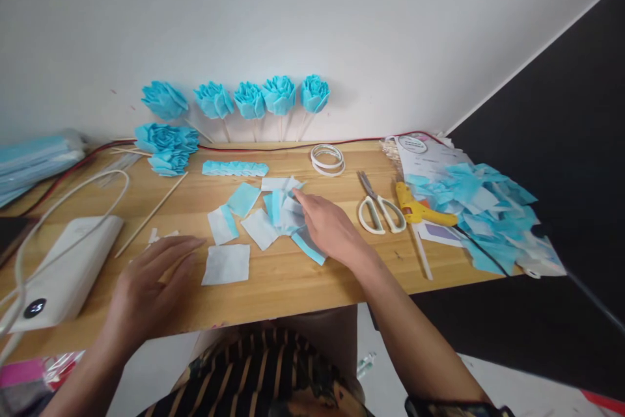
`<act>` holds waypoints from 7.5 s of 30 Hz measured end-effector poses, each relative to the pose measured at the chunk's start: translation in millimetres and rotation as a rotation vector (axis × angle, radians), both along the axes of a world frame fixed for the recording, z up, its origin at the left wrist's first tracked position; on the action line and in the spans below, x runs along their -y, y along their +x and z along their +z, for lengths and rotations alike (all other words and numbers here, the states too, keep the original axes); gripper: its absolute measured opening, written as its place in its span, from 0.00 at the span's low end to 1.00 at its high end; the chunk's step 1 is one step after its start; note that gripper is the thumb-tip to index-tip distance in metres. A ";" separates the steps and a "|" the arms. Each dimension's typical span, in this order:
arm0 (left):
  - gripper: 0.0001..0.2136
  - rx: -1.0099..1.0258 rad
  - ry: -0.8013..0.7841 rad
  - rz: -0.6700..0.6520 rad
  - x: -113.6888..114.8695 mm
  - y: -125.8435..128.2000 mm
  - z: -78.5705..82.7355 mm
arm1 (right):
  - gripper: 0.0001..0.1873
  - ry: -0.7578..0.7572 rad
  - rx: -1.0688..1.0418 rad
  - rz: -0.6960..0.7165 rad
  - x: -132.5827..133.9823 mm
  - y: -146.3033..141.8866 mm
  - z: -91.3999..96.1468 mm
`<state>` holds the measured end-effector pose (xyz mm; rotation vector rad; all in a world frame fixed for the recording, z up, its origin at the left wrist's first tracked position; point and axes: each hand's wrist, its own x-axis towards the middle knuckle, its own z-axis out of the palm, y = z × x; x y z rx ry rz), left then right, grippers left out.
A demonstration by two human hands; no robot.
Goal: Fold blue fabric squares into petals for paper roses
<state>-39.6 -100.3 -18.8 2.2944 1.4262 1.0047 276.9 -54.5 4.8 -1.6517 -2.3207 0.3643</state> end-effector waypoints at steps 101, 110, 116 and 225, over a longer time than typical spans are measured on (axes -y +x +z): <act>0.29 0.700 -0.532 -0.235 -86.8 72.6 21.5 | 0.13 -0.103 -0.716 0.193 -41.8 -63.7 28.7; 0.25 0.723 -0.538 -0.244 -88.1 73.3 7.6 | 0.20 -0.332 -1.153 0.015 -47.1 -64.6 -4.4; 0.25 0.750 -0.544 -0.264 -87.2 72.4 7.1 | 0.19 -0.383 -1.197 -0.009 -45.4 -63.6 -6.7; 0.13 0.500 -0.442 -0.138 -95.8 58.0 21.0 | 0.15 -0.393 -1.300 -0.110 -41.9 -65.7 -9.6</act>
